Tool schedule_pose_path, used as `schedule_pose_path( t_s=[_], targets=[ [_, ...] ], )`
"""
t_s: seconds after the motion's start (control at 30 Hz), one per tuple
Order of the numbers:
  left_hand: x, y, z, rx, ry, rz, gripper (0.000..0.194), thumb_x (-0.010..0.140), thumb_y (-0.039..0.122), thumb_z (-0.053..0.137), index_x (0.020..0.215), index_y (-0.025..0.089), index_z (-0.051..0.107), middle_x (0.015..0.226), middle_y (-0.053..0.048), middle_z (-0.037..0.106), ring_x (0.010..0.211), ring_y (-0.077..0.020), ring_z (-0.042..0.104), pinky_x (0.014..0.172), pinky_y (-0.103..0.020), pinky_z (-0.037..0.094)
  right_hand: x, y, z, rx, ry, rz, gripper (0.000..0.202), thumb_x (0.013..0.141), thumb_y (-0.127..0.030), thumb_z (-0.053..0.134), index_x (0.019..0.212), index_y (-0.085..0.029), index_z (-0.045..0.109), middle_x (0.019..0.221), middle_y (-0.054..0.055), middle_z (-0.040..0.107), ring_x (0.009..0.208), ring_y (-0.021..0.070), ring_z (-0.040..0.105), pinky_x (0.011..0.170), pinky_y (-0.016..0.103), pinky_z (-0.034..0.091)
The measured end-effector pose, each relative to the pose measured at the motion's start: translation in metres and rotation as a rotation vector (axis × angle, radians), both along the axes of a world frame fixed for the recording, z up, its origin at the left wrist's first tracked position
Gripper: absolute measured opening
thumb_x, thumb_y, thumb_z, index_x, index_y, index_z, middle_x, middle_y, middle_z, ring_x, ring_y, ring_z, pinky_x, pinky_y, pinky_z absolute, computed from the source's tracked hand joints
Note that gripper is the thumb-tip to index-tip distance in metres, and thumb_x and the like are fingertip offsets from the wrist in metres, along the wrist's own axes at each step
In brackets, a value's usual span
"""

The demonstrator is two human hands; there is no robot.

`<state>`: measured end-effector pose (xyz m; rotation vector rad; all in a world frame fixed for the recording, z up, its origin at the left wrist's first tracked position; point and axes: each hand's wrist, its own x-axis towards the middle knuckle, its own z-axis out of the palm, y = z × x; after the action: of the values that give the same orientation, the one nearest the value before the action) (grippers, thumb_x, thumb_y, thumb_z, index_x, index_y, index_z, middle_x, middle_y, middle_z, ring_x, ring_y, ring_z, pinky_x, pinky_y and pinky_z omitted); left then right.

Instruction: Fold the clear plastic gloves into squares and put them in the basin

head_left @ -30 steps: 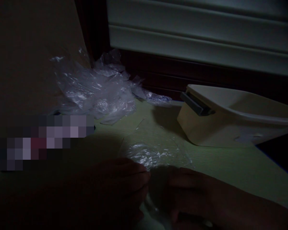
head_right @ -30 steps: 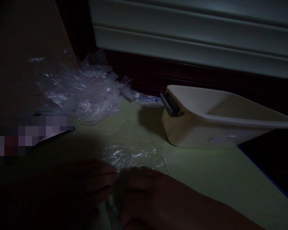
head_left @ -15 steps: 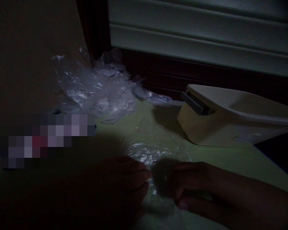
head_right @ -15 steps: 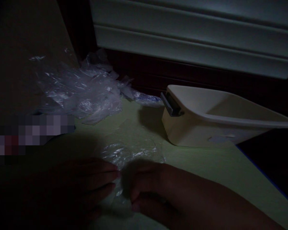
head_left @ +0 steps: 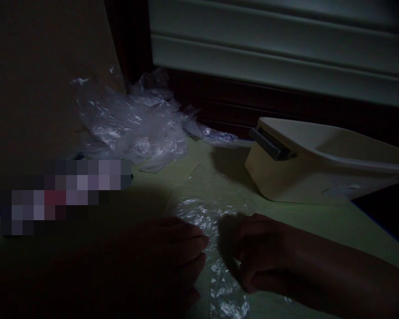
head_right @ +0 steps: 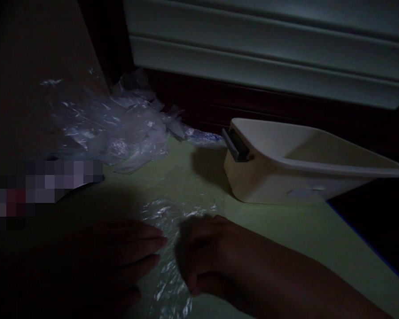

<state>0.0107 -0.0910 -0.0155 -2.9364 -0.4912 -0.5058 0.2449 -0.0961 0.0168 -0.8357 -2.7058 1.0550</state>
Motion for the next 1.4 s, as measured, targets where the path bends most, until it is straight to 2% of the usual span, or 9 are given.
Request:
schedule_pose_path(
  t_s=[0.1, 0.3, 0.57, 0.77, 0.87, 1.07, 1.17, 1.27, 1.4],
  targets=[
    [0.0, -0.003, 0.0, 0.011, -0.126, -0.035, 0.029, 0.095, 0.024, 0.033, 0.087, 0.016, 0.06, 0.097, -0.002, 0.066, 0.095, -0.0121, 0.056, 0.093, -0.022, 0.039, 0.0, -0.002, 0.0, 0.046, -0.041, -0.029, 0.011, 0.087, -0.014, 0.052, 0.078, -0.019, 0.057, 0.09, -0.003, 0.058, 0.089, 0.0088, 0.053, 0.082, 0.021, 0.039],
    [-0.001, -0.005, -0.006, -0.015, -0.181, 0.006, 0.032, 0.097, 0.025, 0.027, 0.098, 0.015, 0.058, 0.102, -0.001, 0.064, 0.103, -0.0117, 0.052, 0.098, -0.022, 0.034, -0.007, -0.004, 0.003, 0.109, -0.17, -0.035, 0.01, 0.085, -0.009, 0.05, 0.081, -0.018, 0.054, 0.09, 0.0, 0.057, 0.089, 0.0128, 0.05, 0.081, 0.026, 0.039],
    [0.003, -0.007, -0.002, 0.049, -0.23, 0.041, 0.038, 0.099, 0.025, 0.023, 0.089, 0.017, 0.059, 0.094, 0.003, 0.065, 0.098, -0.0084, 0.053, 0.096, -0.018, 0.033, 0.006, -0.006, 0.0, -0.039, -0.095, -0.208, 0.009, 0.093, -0.023, 0.039, 0.09, -0.023, 0.047, 0.088, -0.001, 0.054, 0.074, 0.0099, 0.051, 0.067, 0.02, 0.044],
    [0.004, -0.007, -0.003, 0.067, -0.216, 0.054, 0.037, 0.098, 0.025, 0.025, 0.088, 0.017, 0.06, 0.093, 0.003, 0.065, 0.098, -0.0089, 0.052, 0.096, -0.018, 0.034, -0.002, -0.007, 0.002, 0.114, -0.074, -0.182, 0.014, 0.088, -0.014, 0.041, 0.078, -0.022, 0.045, 0.08, 0.0, 0.057, 0.075, 0.0127, 0.054, 0.064, 0.021, 0.046],
    [0.005, -0.006, -0.003, 0.078, -0.21, 0.056, 0.035, 0.098, 0.026, 0.027, 0.089, 0.018, 0.059, 0.095, 0.003, 0.065, 0.101, -0.0079, 0.052, 0.098, -0.017, 0.03, -0.007, -0.008, -0.002, 0.147, -0.032, -0.278, 0.014, 0.088, -0.015, 0.037, 0.08, -0.022, 0.045, 0.078, 0.001, 0.059, 0.07, 0.0126, 0.056, 0.064, 0.023, 0.047],
    [0.003, -0.002, -0.003, 0.084, -0.198, 0.035, 0.036, 0.099, 0.026, 0.024, 0.092, 0.018, 0.058, 0.092, 0.004, 0.065, 0.094, -0.0093, 0.054, 0.09, -0.021, 0.038, -0.014, -0.009, -0.015, 0.156, -0.018, -0.475, 0.011, 0.087, -0.017, 0.037, 0.08, -0.021, 0.045, 0.076, 0.003, 0.059, 0.063, 0.0142, 0.056, 0.057, 0.026, 0.047],
    [0.003, -0.001, -0.004, 0.13, -0.206, -0.009, 0.034, 0.099, 0.027, 0.025, 0.094, 0.018, 0.057, 0.093, 0.005, 0.065, 0.093, -0.0089, 0.054, 0.089, -0.02, 0.037, -0.015, -0.01, -0.016, 0.163, -0.038, -0.491, 0.01, 0.087, -0.017, 0.039, 0.079, -0.02, 0.045, 0.076, 0.003, 0.059, 0.065, 0.0147, 0.056, 0.058, 0.026, 0.047],
    [0.005, -0.004, -0.007, 0.116, -0.257, 0.053, 0.034, 0.099, 0.027, 0.025, 0.089, 0.02, 0.057, 0.09, 0.006, 0.065, 0.093, -0.0085, 0.054, 0.092, -0.02, 0.036, -0.015, -0.013, -0.015, 0.221, -0.074, -0.488, 0.004, 0.084, -0.016, 0.044, 0.084, -0.02, 0.043, 0.082, 0.004, 0.06, 0.071, 0.0167, 0.057, 0.061, 0.028, 0.047],
    [0.006, -0.005, -0.007, 0.115, -0.233, 0.076, 0.035, 0.098, 0.029, 0.026, 0.09, 0.02, 0.059, 0.091, 0.006, 0.066, 0.095, -0.0091, 0.053, 0.093, -0.021, 0.035, -0.016, -0.016, -0.017, 0.325, -0.084, -0.477, 0.013, 0.082, -0.021, 0.052, 0.089, -0.02, 0.041, 0.086, 0.005, 0.06, 0.076, 0.0183, 0.058, 0.062, 0.029, 0.048]
  ],
)
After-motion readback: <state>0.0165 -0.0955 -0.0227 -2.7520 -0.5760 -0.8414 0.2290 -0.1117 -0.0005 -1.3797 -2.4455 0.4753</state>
